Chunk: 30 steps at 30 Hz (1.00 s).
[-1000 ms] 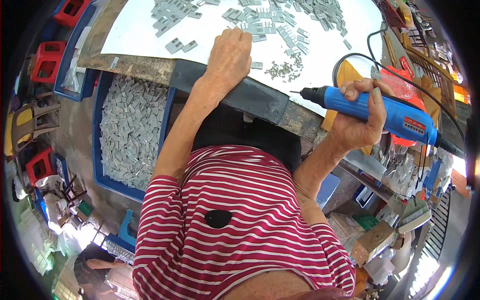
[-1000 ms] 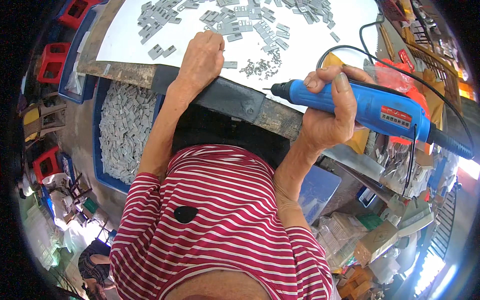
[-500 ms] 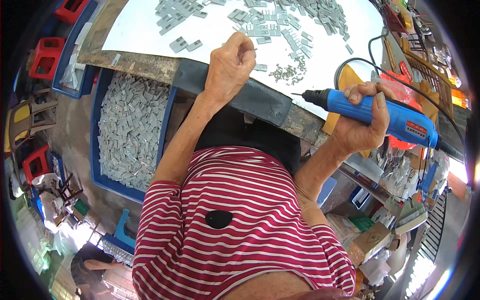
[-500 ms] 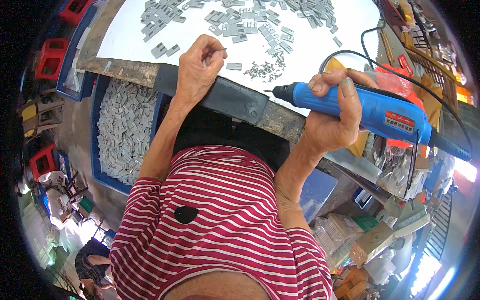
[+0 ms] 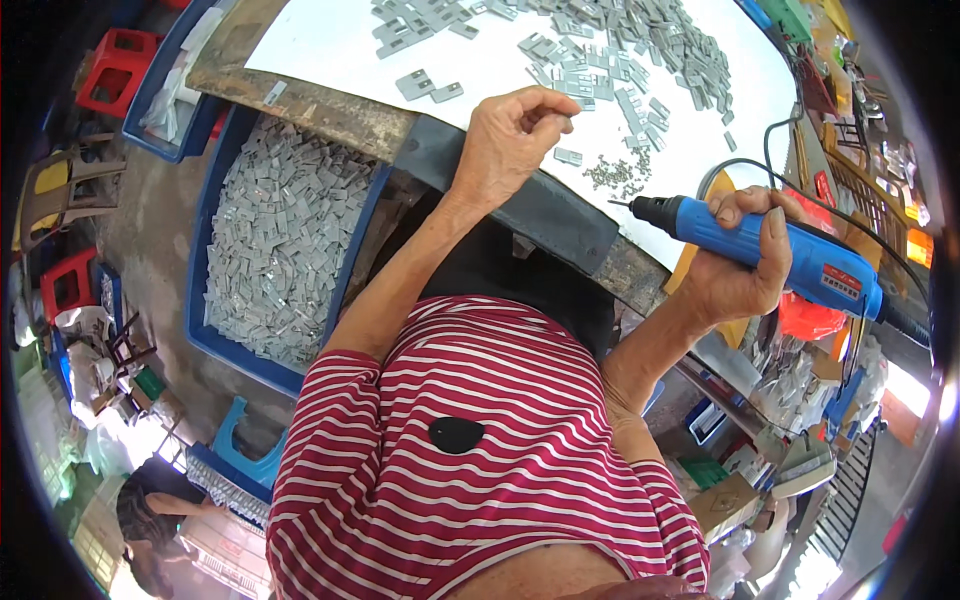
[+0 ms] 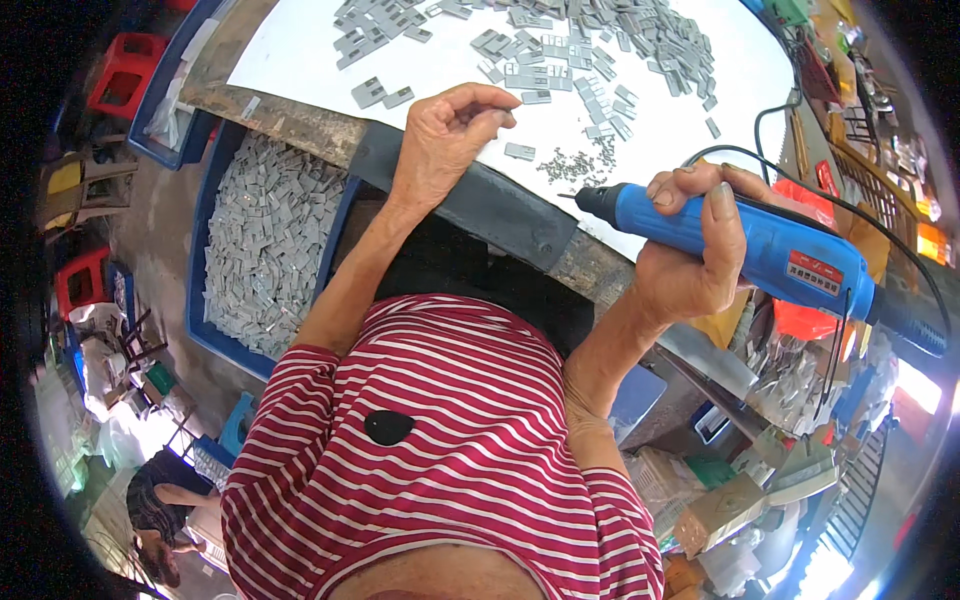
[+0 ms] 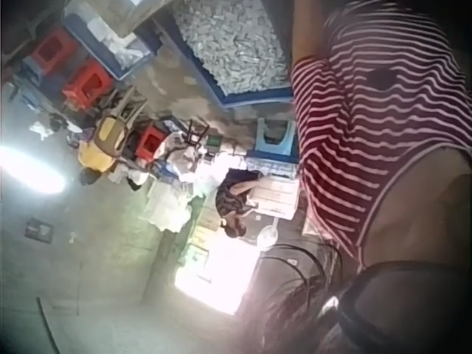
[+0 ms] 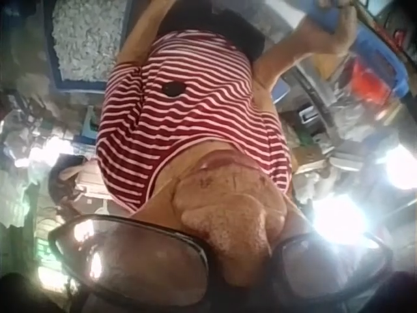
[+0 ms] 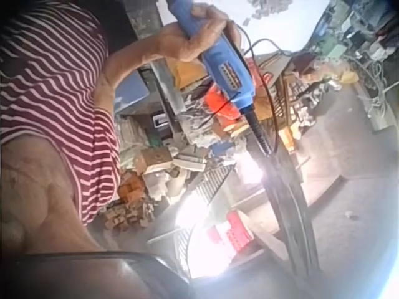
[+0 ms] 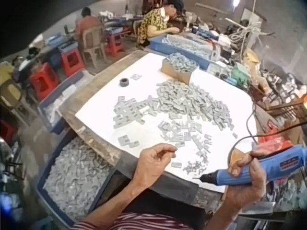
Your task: Using an electric screwdriver to assemble small metal components on a workbench.
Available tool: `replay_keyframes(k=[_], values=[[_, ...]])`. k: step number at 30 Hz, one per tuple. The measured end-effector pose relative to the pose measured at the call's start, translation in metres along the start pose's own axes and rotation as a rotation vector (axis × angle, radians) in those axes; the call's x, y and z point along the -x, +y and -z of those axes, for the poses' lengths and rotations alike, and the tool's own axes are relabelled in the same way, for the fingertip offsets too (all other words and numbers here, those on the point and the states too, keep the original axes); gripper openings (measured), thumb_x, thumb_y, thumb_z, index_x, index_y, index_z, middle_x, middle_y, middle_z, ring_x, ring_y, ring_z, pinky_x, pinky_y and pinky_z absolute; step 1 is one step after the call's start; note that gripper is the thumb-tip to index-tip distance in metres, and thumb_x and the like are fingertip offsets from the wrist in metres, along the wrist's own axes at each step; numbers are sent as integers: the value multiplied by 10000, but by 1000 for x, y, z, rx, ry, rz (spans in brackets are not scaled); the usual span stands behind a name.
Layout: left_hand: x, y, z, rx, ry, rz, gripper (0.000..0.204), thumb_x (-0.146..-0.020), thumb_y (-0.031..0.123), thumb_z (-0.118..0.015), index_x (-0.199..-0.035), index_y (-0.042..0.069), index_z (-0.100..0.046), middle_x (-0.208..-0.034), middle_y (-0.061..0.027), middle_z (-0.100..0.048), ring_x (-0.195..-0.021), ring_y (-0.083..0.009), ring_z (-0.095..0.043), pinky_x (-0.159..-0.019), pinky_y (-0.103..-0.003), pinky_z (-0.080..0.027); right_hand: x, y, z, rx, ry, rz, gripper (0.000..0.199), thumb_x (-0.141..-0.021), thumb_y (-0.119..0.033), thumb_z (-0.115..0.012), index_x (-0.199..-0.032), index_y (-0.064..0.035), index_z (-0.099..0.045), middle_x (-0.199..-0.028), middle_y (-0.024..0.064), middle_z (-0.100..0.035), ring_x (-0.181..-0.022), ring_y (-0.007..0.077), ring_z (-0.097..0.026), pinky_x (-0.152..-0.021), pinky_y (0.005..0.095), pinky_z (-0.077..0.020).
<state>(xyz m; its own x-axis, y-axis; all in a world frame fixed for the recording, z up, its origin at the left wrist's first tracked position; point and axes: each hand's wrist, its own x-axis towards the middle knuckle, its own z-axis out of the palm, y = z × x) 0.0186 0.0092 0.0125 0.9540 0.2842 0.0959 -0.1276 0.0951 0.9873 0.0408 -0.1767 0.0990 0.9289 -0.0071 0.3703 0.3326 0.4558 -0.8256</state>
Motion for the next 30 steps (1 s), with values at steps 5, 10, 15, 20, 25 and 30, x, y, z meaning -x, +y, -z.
replay_keyframes(k=[5, 10, 15, 20, 25, 30], values=[[0, 0, 1, 64, -3, 5, 158, -806, 19, -566, -935, 8, -657, -821, -49, -651, -774, -71, -589, -658, -176, -448, -4, 4, -7, -82, 42, 4, 259, -753, -32, -534, -1004, 33, -516, -738, 190, -579, -560, 219, -515, -577, 350, -427], [-1, -3, -2, 211, -13, -71, 134, -796, 50, -597, -901, 6, -669, -742, -2, -631, -645, -35, -507, -560, -177, -402, -5, 6, -8, -43, 53, 34, 255, -749, -29, -539, -993, 42, -515, -731, 191, -576, -550, 216, -514, -564, 346, -433], [1, -3, 0, 80, -99, -7, 148, -817, 26, -585, -942, -8, -656, -885, -57, -652, -800, -99, -596, -731, -203, -471, -6, 7, -8, -19, 87, 37, 243, -732, -24, -557, -962, 49, -525, -705, 188, -580, -524, 218, -519, -541, 354, -445], [4, -2, 0, -13, -109, 12, 152, -815, 38, -597, -948, -2, -660, -884, -69, -653, -801, -99, -593, -734, -207, -478, -4, 9, -8, -2, 91, 61, 239, -727, -25, -560, -952, 48, -531, -699, 186, -591, -523, 216, -531, -528, 351, -448], [3, -3, -3, 154, -66, -15, 153, -805, 49, -600, -935, -2, -663, -774, -40, -646, -698, -63, -573, -615, -178, -451, 0, 8, -7, -13, 107, 57, 238, -728, -31, -561, -953, 44, -537, -702, 182, -596, -525, 212, -535, -529, 347, -447], [3, -1, -2, 166, -99, 11, 154, -802, 28, -602, -942, -11, -654, -837, -65, -652, -778, -96, -606, -701, -194, -477, 1, 6, -6, -41, 108, 46, 238, -726, -31, -561, -953, 40, -544, -708, 181, -597, -519, 209, -527, -528, 343, -443]])
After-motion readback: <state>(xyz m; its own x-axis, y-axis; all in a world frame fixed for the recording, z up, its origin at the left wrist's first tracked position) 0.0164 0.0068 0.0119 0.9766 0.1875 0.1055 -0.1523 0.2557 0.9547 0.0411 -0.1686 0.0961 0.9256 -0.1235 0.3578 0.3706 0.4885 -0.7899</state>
